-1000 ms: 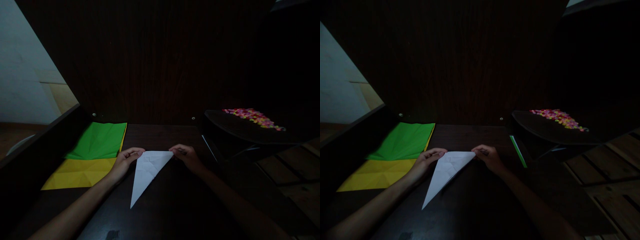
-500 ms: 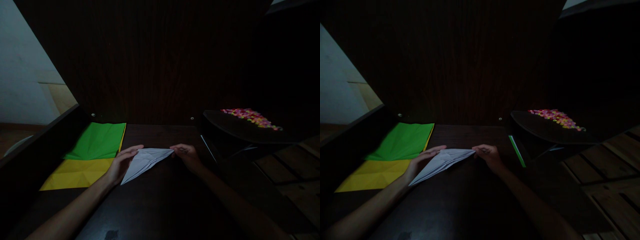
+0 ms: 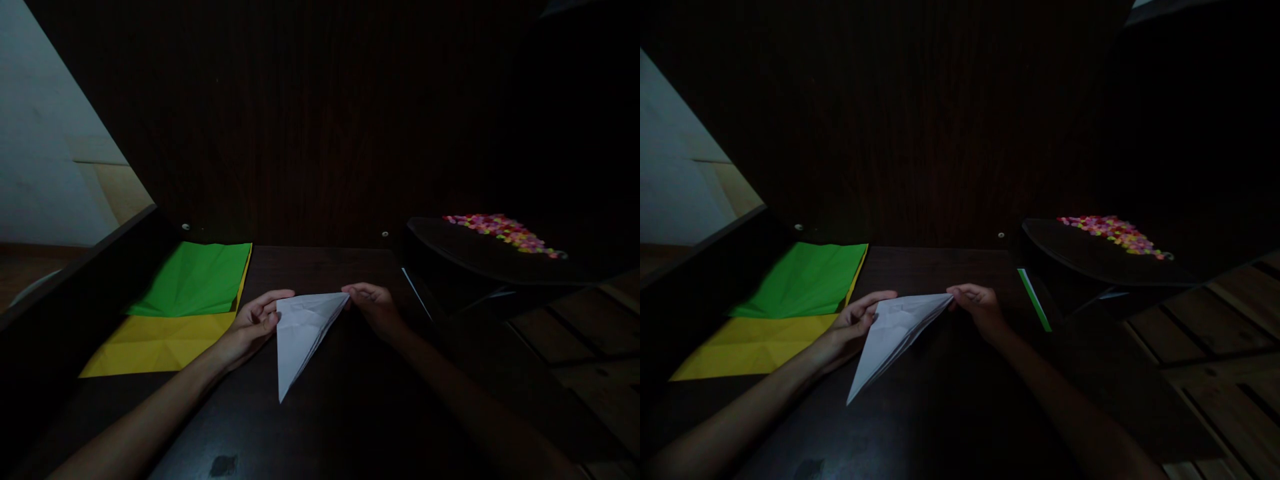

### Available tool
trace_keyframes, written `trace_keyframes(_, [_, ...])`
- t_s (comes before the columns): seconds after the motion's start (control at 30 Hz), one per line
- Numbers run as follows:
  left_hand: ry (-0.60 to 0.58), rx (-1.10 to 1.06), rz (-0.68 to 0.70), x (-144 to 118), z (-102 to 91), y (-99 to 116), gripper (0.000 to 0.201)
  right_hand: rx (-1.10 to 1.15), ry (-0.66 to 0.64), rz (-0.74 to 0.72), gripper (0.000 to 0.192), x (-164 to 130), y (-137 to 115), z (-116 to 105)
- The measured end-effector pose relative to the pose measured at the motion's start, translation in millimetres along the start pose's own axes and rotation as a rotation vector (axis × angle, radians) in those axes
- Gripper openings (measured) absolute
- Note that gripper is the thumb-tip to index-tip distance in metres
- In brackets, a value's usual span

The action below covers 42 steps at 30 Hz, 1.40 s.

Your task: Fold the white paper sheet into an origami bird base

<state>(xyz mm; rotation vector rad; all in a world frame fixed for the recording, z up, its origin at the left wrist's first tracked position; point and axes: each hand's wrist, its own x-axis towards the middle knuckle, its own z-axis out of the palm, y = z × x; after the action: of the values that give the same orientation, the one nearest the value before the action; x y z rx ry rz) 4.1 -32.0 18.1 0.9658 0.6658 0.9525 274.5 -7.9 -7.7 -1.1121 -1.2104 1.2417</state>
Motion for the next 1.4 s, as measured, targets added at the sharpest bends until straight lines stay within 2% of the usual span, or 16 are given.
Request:
trace_keyframes(0.13, [-0.008,0.007,-0.006,-0.1,2.6,1.8,0.055,0.022,-0.008,0.023,0.031,-1.0,-0.3,1.7])
trace_keyframes(0.47, [0.054,-0.095,-0.035,2.6,7.1,5.2,0.05,0.025,-0.055,0.028,0.032,-1.9,1.5,1.6])
trace_keyframes(0.8, [0.116,-0.017,0.002,2.7,0.6,-1.2,0.047,0.085,-0.082,0.02,0.034,-3.4,-5.9,6.5])
trace_keyframes(1.0, [0.076,0.037,0.049,3.1,0.5,-3.6,0.037,0.108,-0.1,0.02,0.034,-3.9,-7.2,8.0])
trace_keyframes(1.23, [0.017,0.166,-0.004,1.1,4.7,-1.4,0.039,0.074,-0.15,-0.019,0.034,-4.9,-4.4,6.2])
trace_keyframes(1.33, [0.033,0.219,-0.021,2.0,3.1,-5.0,0.043,0.091,-0.166,-0.029,0.041,-6.8,-6.7,7.5])
trace_keyframes(1.4, [0.052,0.258,-0.021,2.4,2.8,-6.9,0.044,0.115,-0.186,-0.018,0.06,-8.5,-9.5,9.1])
